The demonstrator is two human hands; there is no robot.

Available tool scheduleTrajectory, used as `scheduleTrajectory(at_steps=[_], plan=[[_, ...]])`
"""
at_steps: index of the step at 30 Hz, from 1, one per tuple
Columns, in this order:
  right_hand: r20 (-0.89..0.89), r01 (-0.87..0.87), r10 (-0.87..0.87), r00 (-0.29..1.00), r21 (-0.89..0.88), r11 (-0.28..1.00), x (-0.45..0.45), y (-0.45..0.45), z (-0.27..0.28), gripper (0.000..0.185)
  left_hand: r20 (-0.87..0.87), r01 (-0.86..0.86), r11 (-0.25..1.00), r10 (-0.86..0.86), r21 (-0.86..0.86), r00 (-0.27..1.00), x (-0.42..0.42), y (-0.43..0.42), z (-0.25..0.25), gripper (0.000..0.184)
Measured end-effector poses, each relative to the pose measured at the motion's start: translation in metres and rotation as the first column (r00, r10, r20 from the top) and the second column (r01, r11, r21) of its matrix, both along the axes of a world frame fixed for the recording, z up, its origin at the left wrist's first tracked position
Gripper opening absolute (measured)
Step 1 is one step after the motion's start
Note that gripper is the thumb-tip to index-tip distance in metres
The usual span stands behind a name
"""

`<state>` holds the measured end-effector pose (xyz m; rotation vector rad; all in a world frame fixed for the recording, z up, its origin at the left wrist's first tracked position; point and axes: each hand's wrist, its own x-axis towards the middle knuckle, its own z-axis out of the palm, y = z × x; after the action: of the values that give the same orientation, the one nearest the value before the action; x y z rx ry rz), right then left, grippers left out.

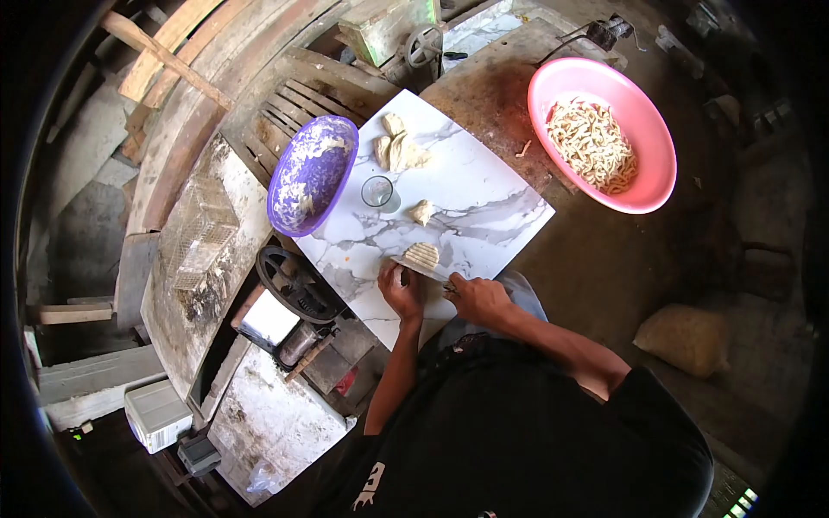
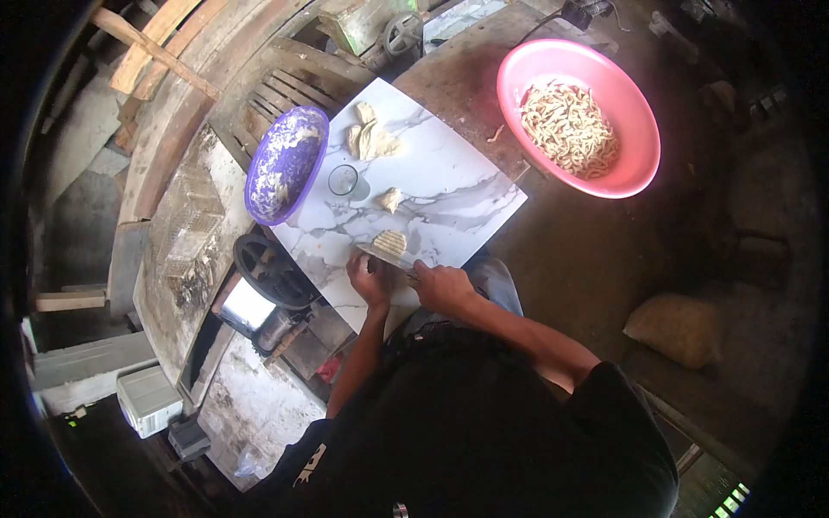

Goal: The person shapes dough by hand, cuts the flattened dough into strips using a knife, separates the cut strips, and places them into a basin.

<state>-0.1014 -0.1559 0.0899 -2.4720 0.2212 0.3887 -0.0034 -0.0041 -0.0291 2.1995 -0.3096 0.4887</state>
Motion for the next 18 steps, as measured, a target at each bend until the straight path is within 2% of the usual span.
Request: scheduleTrajectory(at_steps=[5,13,18], plan=[[0.03,-0.01,0.009,1.0,0.007,1.0,0.015,0.008,-0.002,0.034,0.04,0.031,0.999,-0.029,-0.044,0.999,0.001,0.003,-0.004,0.02],[-0.064,0.033,-0.029,0.998,0.07,0.997,0.024,0.011,0.002,0.03,0.05,0.09,0.995,-0.091,0.032,0.995,0.0,0.007,-0.001,0.018],[-0.132,0.046,-0.039,0.99,0.049,0.998,0.006,0.002,0.012,0.029,0.065,0.036,0.999,-0.037,0.011,0.997,-0.002,0.001,0.005,0.016]])
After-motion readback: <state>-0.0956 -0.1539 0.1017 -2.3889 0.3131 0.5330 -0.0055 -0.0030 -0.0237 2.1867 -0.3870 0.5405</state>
